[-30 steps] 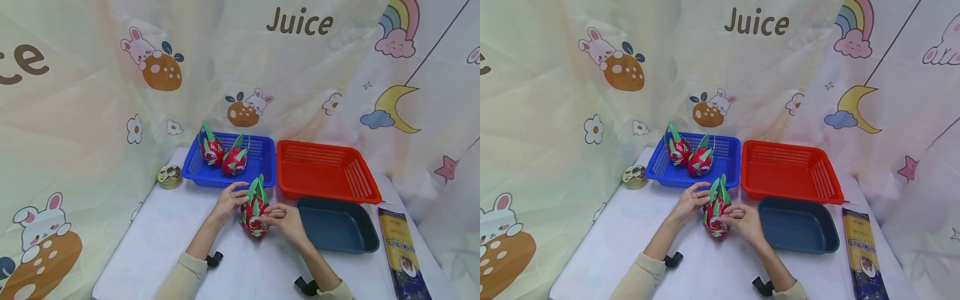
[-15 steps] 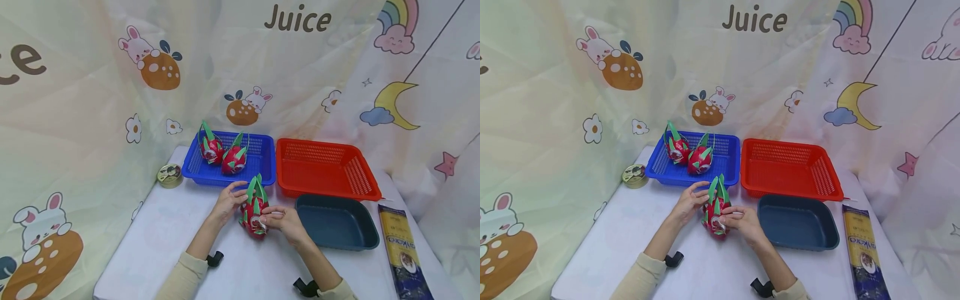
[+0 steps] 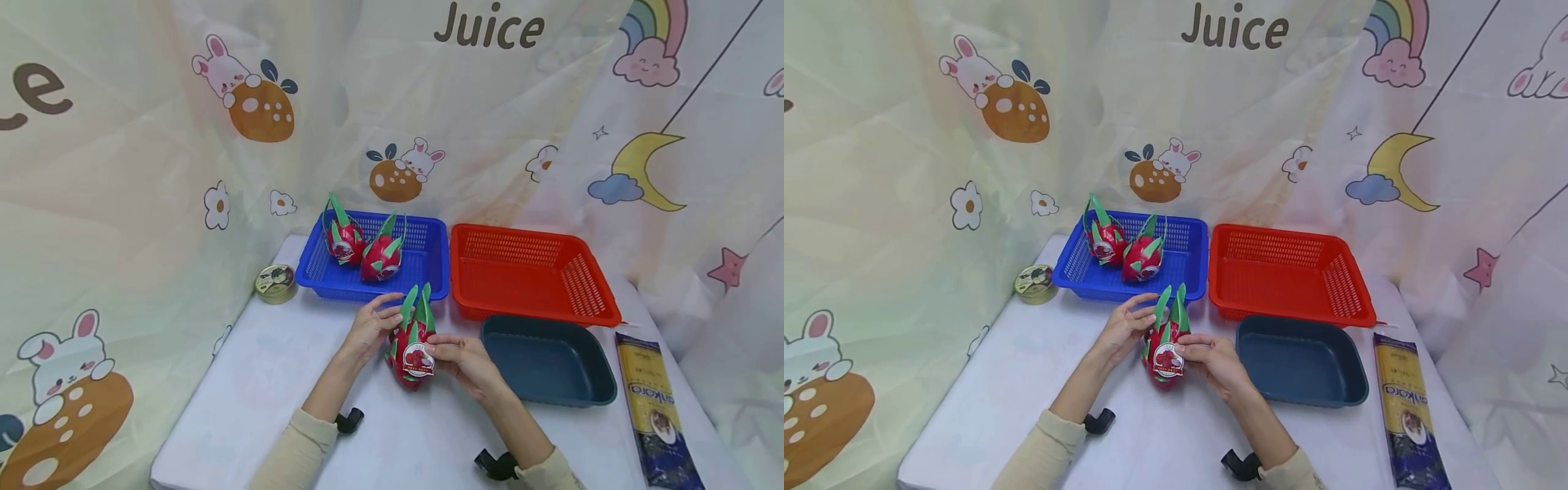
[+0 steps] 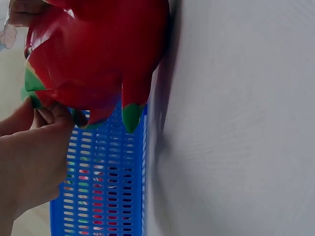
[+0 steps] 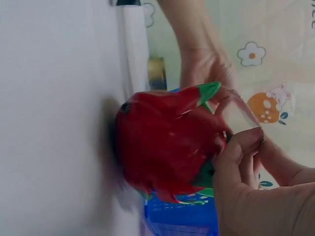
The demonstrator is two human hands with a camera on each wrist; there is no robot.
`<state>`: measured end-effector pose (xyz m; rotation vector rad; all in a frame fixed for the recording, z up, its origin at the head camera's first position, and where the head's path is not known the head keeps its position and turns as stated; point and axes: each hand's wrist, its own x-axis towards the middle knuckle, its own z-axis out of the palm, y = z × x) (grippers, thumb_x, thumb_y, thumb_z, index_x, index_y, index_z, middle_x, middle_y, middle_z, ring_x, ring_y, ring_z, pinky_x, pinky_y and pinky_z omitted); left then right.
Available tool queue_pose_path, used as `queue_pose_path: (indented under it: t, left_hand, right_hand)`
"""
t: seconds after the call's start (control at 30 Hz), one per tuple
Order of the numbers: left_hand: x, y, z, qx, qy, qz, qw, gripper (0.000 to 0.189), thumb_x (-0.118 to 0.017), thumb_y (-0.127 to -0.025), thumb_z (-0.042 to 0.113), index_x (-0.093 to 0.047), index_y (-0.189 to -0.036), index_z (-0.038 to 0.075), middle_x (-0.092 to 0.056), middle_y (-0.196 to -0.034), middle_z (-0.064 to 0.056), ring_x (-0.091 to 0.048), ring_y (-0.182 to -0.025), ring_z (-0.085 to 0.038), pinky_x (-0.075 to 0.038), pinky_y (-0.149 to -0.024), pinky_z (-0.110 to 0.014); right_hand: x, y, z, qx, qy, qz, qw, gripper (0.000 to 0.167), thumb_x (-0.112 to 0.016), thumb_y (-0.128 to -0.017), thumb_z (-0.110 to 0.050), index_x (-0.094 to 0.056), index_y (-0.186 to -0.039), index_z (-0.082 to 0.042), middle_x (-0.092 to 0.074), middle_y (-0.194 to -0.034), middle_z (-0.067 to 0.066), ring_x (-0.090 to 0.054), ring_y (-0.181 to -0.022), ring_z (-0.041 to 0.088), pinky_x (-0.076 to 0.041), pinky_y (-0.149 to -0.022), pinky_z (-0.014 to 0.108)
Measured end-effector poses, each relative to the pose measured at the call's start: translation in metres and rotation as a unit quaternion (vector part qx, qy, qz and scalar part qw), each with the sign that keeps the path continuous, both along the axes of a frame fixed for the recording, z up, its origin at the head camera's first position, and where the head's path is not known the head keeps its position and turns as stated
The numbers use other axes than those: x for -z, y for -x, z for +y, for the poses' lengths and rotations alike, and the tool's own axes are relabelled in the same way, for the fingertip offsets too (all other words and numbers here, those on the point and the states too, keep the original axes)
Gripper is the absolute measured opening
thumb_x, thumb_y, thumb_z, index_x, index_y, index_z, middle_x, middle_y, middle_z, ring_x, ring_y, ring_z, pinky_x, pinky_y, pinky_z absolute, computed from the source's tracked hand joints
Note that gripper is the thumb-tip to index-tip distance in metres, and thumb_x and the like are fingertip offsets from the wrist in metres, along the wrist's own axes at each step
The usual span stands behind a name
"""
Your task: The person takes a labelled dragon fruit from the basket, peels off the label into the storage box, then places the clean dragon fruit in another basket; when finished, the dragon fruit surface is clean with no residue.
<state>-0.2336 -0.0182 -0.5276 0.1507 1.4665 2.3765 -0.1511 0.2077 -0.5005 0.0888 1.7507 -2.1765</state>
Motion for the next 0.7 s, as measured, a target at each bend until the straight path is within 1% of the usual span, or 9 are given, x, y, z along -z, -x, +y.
queue_pose_path:
  t: [0.13,0.3,0.47,0.53,0.7]
  left_hand:
    - [0.0,0.0,-0.001,0.0,0.003,-0.001,1.0,0.046,-0.064,-0.1,-0.003,-0.053,-0.145,0.001,-0.074,-0.124,-0.017,-0.07,-0.12,-0.029,-0.057,-0.099,-0.031]
    - [0.002,0.001,-0.001,-0.002,0.005,0.012,0.9999,0.047,-0.063,-0.1,-0.004,-0.051,-0.145,-0.002,-0.074,-0.123,-0.019,-0.07,-0.12,-0.03,-0.057,-0.099,-0.031]
    - [0.003,0.001,-0.001,-0.006,0.005,0.001,1.0,0.044,-0.063,-0.1,-0.005,-0.053,-0.143,-0.001,-0.074,-0.122,-0.018,-0.072,-0.117,-0.028,-0.057,-0.1,-0.031]
    - [0.003,0.0,-0.001,-0.009,0.001,-0.003,1.0,0.043,-0.064,-0.1,-0.004,-0.055,-0.142,0.001,-0.074,-0.123,-0.018,-0.072,-0.116,-0.028,-0.056,-0.1,-0.032]
    - [0.002,0.0,-0.001,-0.01,-0.004,0.004,0.9999,0.043,-0.064,-0.1,-0.004,-0.054,-0.142,-0.001,-0.073,-0.124,-0.019,-0.071,-0.118,-0.029,-0.056,-0.101,-0.032]
  right_hand:
    - [-0.003,0.002,0.001,0.001,0.0,-0.01,0.9999,0.029,-0.073,-0.097,-0.009,-0.071,-0.12,0.01,-0.077,-0.106,0.009,-0.074,-0.096,0.022,-0.063,-0.085,0.034]
    - [-0.008,0.004,0.005,0.005,-0.003,-0.026,0.9996,0.035,-0.075,-0.096,-0.01,-0.07,-0.124,0.01,-0.077,-0.109,0.01,-0.074,-0.097,0.023,-0.063,-0.084,0.035]
    - [-0.015,0.006,0.012,-0.001,-0.019,-0.027,0.9994,0.039,-0.075,-0.097,-0.011,-0.067,-0.128,0.011,-0.077,-0.111,0.011,-0.075,-0.098,0.023,-0.063,-0.087,0.036]
    - [-0.018,0.007,0.016,0.002,-0.029,-0.022,0.9993,0.038,-0.074,-0.097,-0.012,-0.068,-0.127,0.01,-0.077,-0.111,0.011,-0.075,-0.099,0.023,-0.063,-0.087,0.036]
    - [-0.026,0.01,0.026,0.017,-0.045,-0.018,0.9987,0.032,-0.075,-0.096,-0.012,-0.073,-0.124,0.003,-0.078,-0.111,0.011,-0.074,-0.1,0.024,-0.062,-0.089,0.037]
